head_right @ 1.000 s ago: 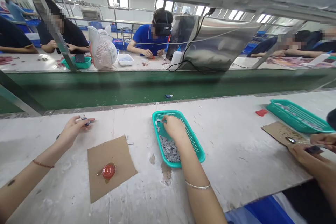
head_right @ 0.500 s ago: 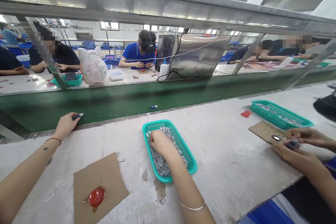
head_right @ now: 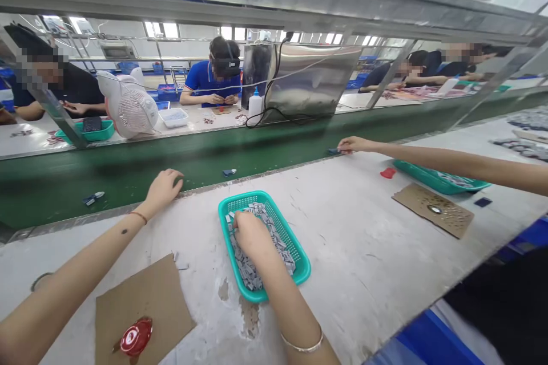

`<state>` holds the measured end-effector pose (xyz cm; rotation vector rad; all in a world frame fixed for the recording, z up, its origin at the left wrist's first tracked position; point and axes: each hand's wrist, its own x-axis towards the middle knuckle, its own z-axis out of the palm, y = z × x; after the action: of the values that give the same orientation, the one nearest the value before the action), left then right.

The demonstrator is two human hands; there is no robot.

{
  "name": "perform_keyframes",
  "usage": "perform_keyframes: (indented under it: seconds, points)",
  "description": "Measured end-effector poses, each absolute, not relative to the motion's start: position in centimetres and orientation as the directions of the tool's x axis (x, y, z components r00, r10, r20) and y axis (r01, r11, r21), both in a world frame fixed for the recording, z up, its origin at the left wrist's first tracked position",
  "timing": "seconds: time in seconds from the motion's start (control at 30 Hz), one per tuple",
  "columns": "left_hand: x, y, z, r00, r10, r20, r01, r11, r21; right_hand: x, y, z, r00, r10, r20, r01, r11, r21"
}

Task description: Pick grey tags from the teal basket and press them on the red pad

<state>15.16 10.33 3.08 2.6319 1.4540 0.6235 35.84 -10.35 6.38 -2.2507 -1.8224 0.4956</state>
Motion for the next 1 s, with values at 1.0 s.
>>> perform_keyframes:
  seconds: [1.0]
  points:
    - [10.0, -3.5, 5.1, 0.467, 0.851, -0.239, -0.394, 0.442, 0.806, 37.1, -9.8, 5.7, 0.178, 0.983, -0.047, 0.893, -0.182, -0.412]
